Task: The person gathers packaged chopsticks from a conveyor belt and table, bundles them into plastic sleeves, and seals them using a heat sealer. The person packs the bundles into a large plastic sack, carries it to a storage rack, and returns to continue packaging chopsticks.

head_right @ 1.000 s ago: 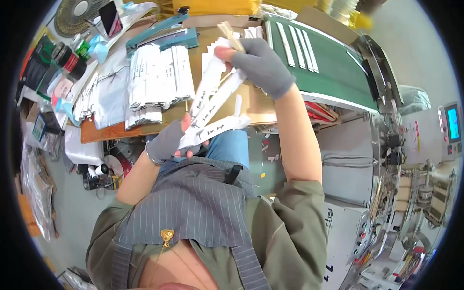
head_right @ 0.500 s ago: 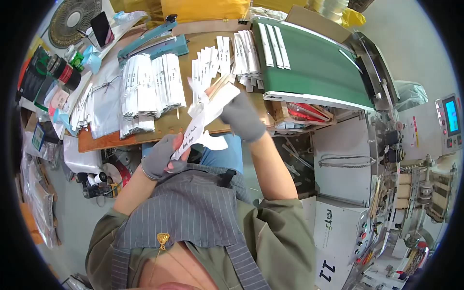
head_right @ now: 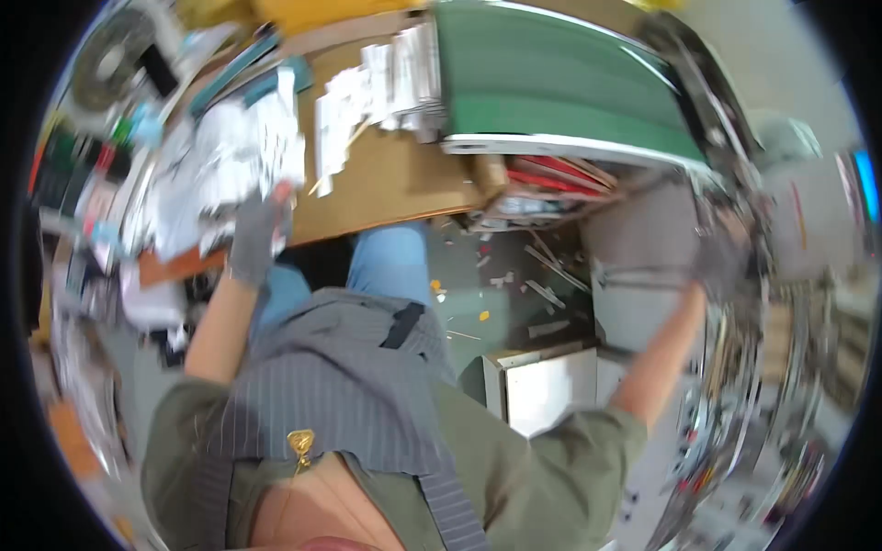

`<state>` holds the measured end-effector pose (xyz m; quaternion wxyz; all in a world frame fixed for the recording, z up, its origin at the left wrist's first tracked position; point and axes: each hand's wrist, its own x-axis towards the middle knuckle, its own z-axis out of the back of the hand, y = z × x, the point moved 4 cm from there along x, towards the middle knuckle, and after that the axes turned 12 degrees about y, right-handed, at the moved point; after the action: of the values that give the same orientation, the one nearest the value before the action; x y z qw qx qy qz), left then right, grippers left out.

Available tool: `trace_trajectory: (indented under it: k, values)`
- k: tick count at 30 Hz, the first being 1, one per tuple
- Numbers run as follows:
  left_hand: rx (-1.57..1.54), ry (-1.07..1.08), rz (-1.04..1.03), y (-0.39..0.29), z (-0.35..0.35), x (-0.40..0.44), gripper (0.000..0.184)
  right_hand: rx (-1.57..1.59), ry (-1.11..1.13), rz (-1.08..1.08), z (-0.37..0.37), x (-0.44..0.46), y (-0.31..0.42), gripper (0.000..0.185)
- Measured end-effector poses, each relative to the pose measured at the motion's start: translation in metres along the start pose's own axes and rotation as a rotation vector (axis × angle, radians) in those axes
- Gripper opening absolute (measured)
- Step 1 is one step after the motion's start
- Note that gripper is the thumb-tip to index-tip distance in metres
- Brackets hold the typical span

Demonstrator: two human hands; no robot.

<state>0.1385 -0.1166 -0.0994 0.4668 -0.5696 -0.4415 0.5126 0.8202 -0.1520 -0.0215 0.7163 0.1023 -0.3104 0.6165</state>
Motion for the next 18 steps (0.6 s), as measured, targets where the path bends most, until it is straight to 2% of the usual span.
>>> trace_trajectory:
  k: [2,3,4,5,6,8,10,11,12,13,14,15,16,17,18]
  values:
    - [0.333,-0.174,0.037,-0.011,0.031,0.017,0.031,-0.556,0.238,-0.183,0.050,-0.050,-0.023,0.027]
    - [0.327,-0.246,0.017,-0.004,0.035,0.028,0.036,-0.313,0.317,-0.611,0.024,-0.100,-0.114,0.051]
    - [0.323,-0.308,-0.006,0.007,0.033,0.041,0.042,-0.303,0.355,-0.756,0.004,-0.151,-0.182,0.041]
    - [0.487,-0.233,0.014,0.011,0.030,0.052,0.047,-0.287,0.351,-0.726,0.004,-0.178,-0.188,0.041]
    - [0.650,-0.151,0.038,0.017,0.026,0.064,0.052,-0.210,0.370,-0.864,0.005,-0.203,-0.198,0.042]
    - [0.976,-0.202,0.000,0.025,0.014,0.089,0.050,-0.045,0.427,-1.139,0.010,-0.242,-0.207,0.045]
    - [0.850,-0.138,0.133,0.039,0.016,0.109,0.043,0.123,0.512,-1.418,0.010,-0.290,-0.212,0.048]
    - [0.883,-0.136,0.140,0.037,0.013,0.111,0.042,0.356,0.430,-1.483,-0.005,-0.314,-0.241,0.055]
    - [0.917,-0.125,0.145,0.032,0.008,0.111,0.042,0.832,0.128,-1.369,-0.032,-0.334,-0.262,0.068]
    - [0.973,-0.036,0.211,0.028,0.000,0.108,0.042,0.643,0.149,-1.327,-0.016,-0.321,-0.241,0.075]
    - [0.981,-0.033,0.218,0.036,0.001,0.108,0.042,0.452,0.164,-1.278,0.007,-0.307,-0.216,0.081]
    - [1.154,0.026,0.243,0.050,0.001,0.112,0.042,0.450,0.168,-1.282,0.005,-0.312,-0.223,0.081]
    - [1.326,0.085,0.262,0.062,0.000,0.117,0.041,0.210,0.191,-1.201,0.006,-0.311,-0.231,0.087]
    - [1.393,0.066,0.263,0.072,0.002,0.122,0.037,-0.025,0.211,-1.110,0.007,-0.310,-0.236,0.093]
    - [1.390,0.064,0.264,0.071,0.003,0.121,0.037,-0.025,0.210,-1.106,0.003,-0.320,-0.251,0.093]
